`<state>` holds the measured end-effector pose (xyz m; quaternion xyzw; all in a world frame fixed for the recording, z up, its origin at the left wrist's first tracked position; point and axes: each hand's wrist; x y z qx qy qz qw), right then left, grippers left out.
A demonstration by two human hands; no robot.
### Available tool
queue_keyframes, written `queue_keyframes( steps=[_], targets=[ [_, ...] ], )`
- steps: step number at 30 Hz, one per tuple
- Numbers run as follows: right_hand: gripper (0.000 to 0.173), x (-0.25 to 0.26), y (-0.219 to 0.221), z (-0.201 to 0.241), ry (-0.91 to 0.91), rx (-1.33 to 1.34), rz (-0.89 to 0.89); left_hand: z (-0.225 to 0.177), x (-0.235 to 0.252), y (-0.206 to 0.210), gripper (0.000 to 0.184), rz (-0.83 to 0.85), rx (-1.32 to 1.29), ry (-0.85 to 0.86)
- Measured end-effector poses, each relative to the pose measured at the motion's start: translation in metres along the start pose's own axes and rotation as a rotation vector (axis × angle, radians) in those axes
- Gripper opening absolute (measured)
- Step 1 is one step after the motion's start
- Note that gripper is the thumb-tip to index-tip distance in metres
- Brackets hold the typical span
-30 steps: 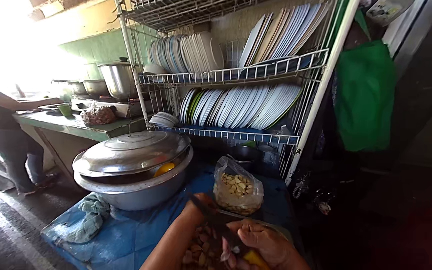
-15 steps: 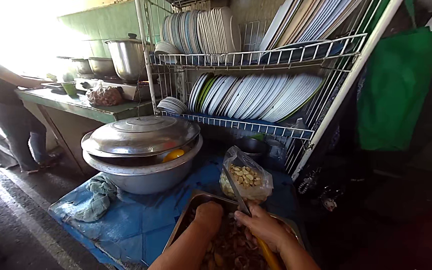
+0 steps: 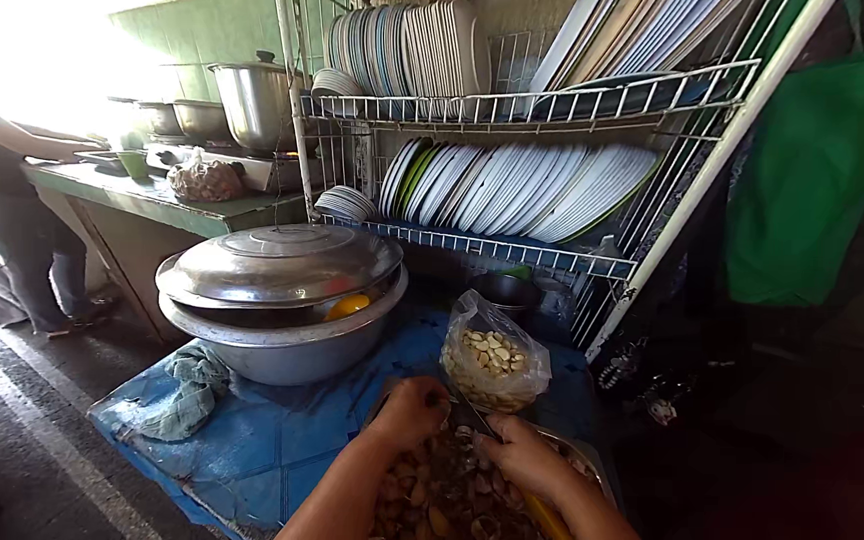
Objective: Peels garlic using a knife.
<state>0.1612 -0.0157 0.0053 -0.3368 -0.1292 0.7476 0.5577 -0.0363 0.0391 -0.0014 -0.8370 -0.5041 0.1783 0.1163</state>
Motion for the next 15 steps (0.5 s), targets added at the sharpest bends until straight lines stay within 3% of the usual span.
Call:
queue_keyframes(
  steps=[6,15],
  targets=[
    [0.028,0.001,0.001,-0.001,-0.01,0.002,-0.017,-0.006,-0.005,0.0,0.021,-0.008,-0.357,-0.074],
    [0.03,-0.008,0.006,0.012,-0.112,0.098,-0.138,-0.003,-0.004,0.001,0.023,0.091,-0.256,-0.102]
  ],
)
Point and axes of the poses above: each hand's wrist, its own x-axis towards the middle knuckle, its own y-axis out of the palm, z = x × y, and after that the axes turned 5 degrees about -y, right-handed
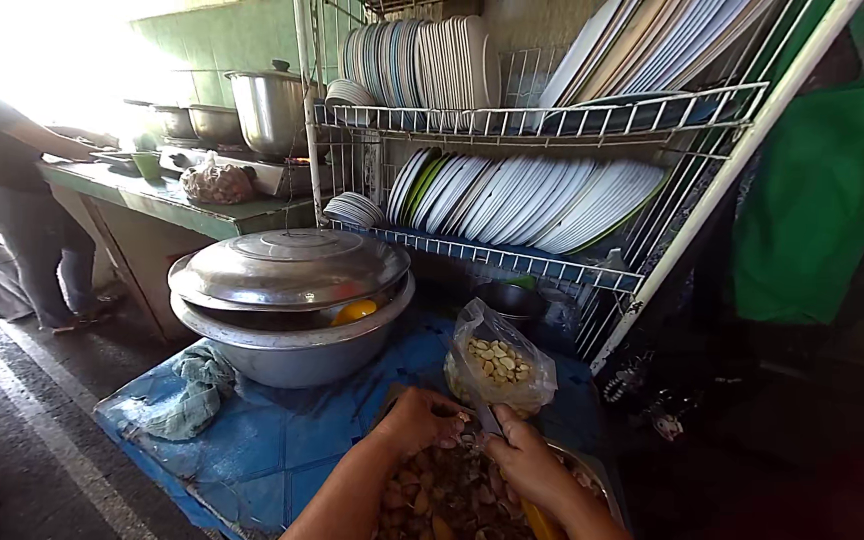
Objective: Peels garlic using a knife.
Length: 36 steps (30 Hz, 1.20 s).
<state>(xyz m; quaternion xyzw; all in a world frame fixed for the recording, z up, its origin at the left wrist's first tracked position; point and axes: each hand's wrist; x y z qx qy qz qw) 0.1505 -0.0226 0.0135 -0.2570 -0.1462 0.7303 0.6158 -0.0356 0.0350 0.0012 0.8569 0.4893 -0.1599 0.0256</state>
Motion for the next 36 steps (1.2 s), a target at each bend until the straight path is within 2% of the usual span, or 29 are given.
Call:
queue_keyframes(
  steps=[2,13,19,25,32,36],
  targets=[
    [0.034,-0.001,0.001,0.001,-0.03,0.016,-0.016,0.0,0.001,0.001,0.021,0.001,0.024,0.02],
    [0.03,-0.002,0.005,0.002,-0.105,0.046,-0.024,0.001,0.006,0.008,0.017,-0.122,0.17,0.218],
    [0.032,-0.002,0.007,0.002,-0.125,0.073,-0.046,0.003,0.006,0.013,0.012,-0.15,0.156,0.31],
    [0.034,-0.002,0.012,0.007,-0.082,-0.154,-0.083,0.008,0.004,0.025,0.009,-0.249,0.364,0.537],
    [0.032,-0.005,0.013,0.015,-0.023,-0.181,-0.105,0.005,-0.002,0.036,0.01,-0.321,0.435,0.564],
    [0.03,-0.004,0.014,0.01,-0.043,-0.118,-0.089,0.013,0.003,0.037,0.011,-0.41,0.553,0.79]
  ],
)
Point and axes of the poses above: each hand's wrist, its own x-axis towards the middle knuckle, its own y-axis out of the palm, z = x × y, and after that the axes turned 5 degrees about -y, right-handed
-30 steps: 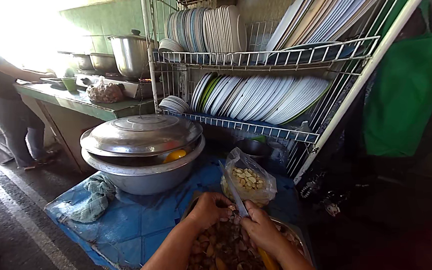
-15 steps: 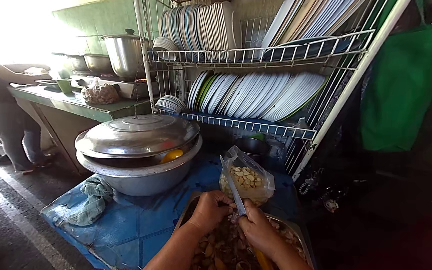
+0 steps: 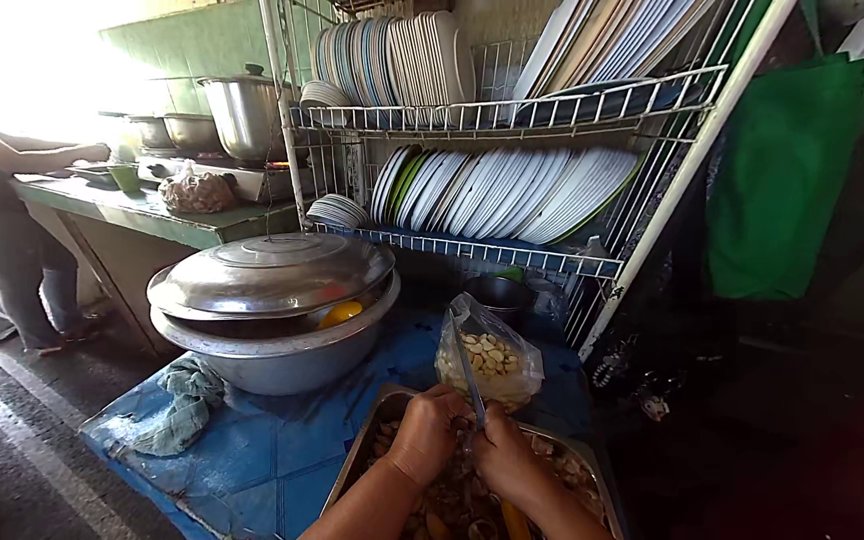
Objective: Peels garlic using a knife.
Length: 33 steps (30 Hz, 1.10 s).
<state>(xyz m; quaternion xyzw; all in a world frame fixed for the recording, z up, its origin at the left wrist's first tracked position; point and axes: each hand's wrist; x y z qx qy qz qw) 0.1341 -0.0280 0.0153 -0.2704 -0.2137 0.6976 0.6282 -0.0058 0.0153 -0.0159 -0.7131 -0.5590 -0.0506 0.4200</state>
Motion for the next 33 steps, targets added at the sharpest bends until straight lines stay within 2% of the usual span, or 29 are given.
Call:
queue_keyframes(
  steps=[3,5,7,9,11,13,16,19,25,30,33],
  targets=[
    [0.024,0.001,0.001,-0.004,-0.013,0.097,0.003,0.0,-0.001,0.006,0.013,-0.085,0.021,0.1],
    [0.022,0.001,-0.001,-0.006,-0.03,0.18,-0.014,-0.003,0.0,0.006,0.011,-0.072,-0.093,-0.036],
    [0.023,-0.001,-0.003,-0.003,-0.025,0.255,-0.03,-0.006,0.004,-0.001,0.009,0.057,-0.317,-0.319],
    [0.022,-0.001,-0.002,-0.002,-0.002,0.285,-0.048,-0.004,0.009,-0.007,0.014,0.147,-0.533,-0.498],
    [0.023,0.0,-0.001,-0.003,0.012,0.257,-0.048,0.001,0.009,-0.008,0.018,0.191,-0.631,-0.53],
    [0.025,0.001,-0.001,-0.004,0.015,0.213,-0.03,0.003,0.009,-0.008,0.021,0.217,-0.625,-0.495],
    [0.026,0.001,-0.001,-0.003,0.02,0.244,-0.035,0.002,0.009,-0.006,0.017,0.167,-0.611,-0.525],
    [0.02,0.0,-0.002,-0.001,0.04,0.334,-0.076,0.002,0.01,-0.004,0.009,0.094,-0.741,-0.631],
    [0.017,-0.003,-0.001,0.002,0.078,0.581,-0.131,-0.002,0.012,-0.003,0.009,-0.01,-0.934,-0.739],
    [0.019,-0.001,0.0,0.002,0.084,0.579,-0.125,-0.004,0.014,-0.003,0.014,-0.106,-1.067,-0.797],
    [0.024,0.0,-0.003,-0.002,0.111,0.476,-0.061,-0.005,0.017,-0.01,0.016,-0.167,-1.113,-0.837]
  ],
)
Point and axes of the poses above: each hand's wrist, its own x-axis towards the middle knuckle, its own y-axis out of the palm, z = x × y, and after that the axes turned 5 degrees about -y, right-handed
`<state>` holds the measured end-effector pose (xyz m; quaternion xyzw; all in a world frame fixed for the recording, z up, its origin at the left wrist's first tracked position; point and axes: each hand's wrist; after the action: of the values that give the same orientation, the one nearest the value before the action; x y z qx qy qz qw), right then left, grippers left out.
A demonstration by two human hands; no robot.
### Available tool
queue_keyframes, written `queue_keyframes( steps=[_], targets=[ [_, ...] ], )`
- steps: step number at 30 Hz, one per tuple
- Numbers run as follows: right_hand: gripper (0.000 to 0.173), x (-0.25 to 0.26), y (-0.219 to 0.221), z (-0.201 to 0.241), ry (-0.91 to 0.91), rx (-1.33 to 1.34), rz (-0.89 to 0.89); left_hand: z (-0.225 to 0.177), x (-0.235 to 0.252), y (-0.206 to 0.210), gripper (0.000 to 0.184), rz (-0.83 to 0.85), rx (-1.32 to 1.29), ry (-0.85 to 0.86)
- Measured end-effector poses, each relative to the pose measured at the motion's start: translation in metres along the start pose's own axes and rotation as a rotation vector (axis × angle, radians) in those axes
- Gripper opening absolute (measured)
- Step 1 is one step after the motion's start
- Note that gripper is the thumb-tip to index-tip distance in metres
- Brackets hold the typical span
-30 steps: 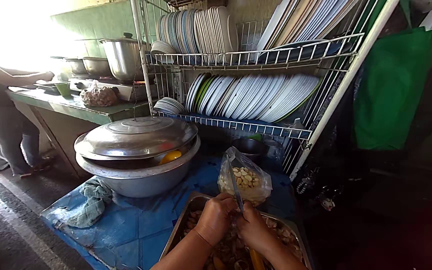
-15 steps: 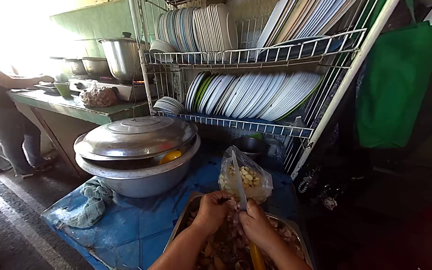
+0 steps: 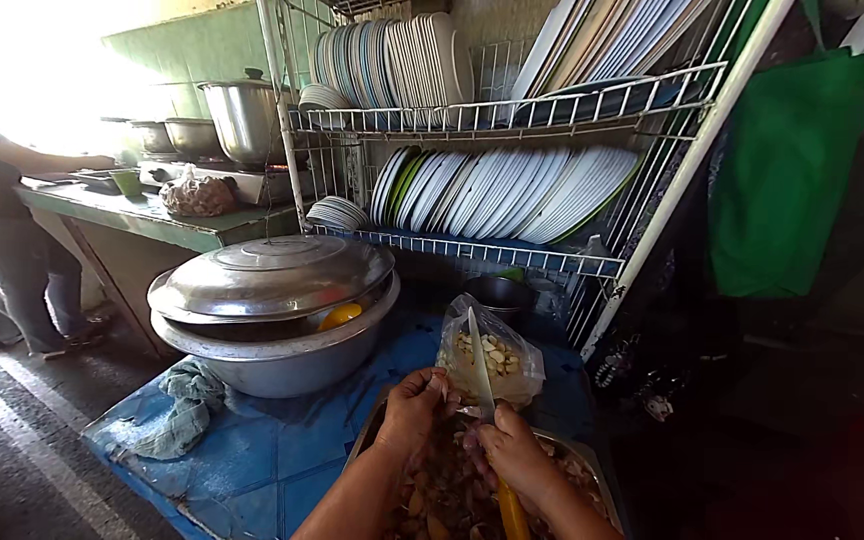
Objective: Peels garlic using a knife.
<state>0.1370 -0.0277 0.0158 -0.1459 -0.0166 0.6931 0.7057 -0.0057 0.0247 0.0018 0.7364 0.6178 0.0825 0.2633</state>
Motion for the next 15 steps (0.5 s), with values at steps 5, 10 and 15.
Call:
queue_keyframes(
  steps=[5,10,15],
  targets=[
    [0.041,0.0043,-0.0045,-0.0021,-0.07,-0.229,0.016,-0.0019,-0.0019,-0.0038,0.024,0.102,0.337,-0.027],
    [0.04,0.0044,-0.0023,-0.0054,-0.176,-0.33,0.065,0.0004,-0.0044,-0.0022,0.017,0.111,0.452,-0.03],
    [0.036,0.004,-0.0014,-0.005,-0.171,-0.355,0.071,0.0037,0.0,-0.0071,0.014,0.089,0.627,0.095]
  ],
)
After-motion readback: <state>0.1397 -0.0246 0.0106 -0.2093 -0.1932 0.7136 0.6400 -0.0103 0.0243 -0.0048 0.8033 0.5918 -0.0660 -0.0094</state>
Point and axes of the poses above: each hand's wrist, its own x-axis towards the middle knuckle, its own y-axis out of the palm, z = x × y, and after that the axes turned 5 degrees about -y, right-handed
